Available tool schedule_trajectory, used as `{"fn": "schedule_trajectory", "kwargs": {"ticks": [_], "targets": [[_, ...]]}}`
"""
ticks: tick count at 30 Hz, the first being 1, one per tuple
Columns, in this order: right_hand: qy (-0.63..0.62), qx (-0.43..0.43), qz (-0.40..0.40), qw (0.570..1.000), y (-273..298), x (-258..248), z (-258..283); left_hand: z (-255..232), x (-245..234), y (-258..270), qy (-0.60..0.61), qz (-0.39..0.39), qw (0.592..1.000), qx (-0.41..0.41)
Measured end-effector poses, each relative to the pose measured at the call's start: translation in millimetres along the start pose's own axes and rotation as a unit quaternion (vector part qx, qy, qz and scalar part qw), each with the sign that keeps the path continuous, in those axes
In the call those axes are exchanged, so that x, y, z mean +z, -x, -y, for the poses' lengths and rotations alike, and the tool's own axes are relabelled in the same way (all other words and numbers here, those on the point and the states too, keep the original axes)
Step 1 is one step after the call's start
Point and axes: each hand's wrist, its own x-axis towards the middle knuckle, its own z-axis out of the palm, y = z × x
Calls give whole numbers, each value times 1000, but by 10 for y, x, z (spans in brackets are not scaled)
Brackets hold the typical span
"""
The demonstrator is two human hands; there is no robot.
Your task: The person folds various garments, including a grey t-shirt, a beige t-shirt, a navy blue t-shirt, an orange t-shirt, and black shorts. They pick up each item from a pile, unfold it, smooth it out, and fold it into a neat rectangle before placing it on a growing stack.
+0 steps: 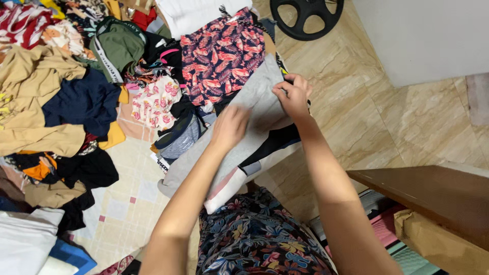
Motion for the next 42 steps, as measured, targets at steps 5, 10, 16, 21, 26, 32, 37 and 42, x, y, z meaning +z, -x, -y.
{"fn": "schedule_trajectory", "kwargs": {"ticks": [5, 10, 16, 21, 26, 32, 37, 42], "targets": [[-12, -6, 1, 1000, 26, -77, 47, 476, 761, -1099, 215, 19, 975, -51], [-9, -10, 28, 1000, 55, -34, 14, 581, 641, -1306, 208, 329, 898, -208], [-58, 19, 58, 996, 81, -153, 61, 732, 580, -1433, 298, 378, 858, -180], [-68, 20, 67, 995, 60, -182, 112, 844, 675, -1377, 324, 377, 855, -149], [-78, 56, 87, 992, 90, -212, 105, 921, 666, -1401, 235, 189, 948, -100], [-59, 71, 89, 992, 92, -231, 154, 250, 228, -1375, 126, 20, 978, -164], [-33, 17, 36, 999, 28, -73, 146, -318, -44, -944, -61, -13, 997, 48], [-7, 21, 35, 999, 23, 93, -23, 20, 90, -463, -66, 47, 987, -139]]}}
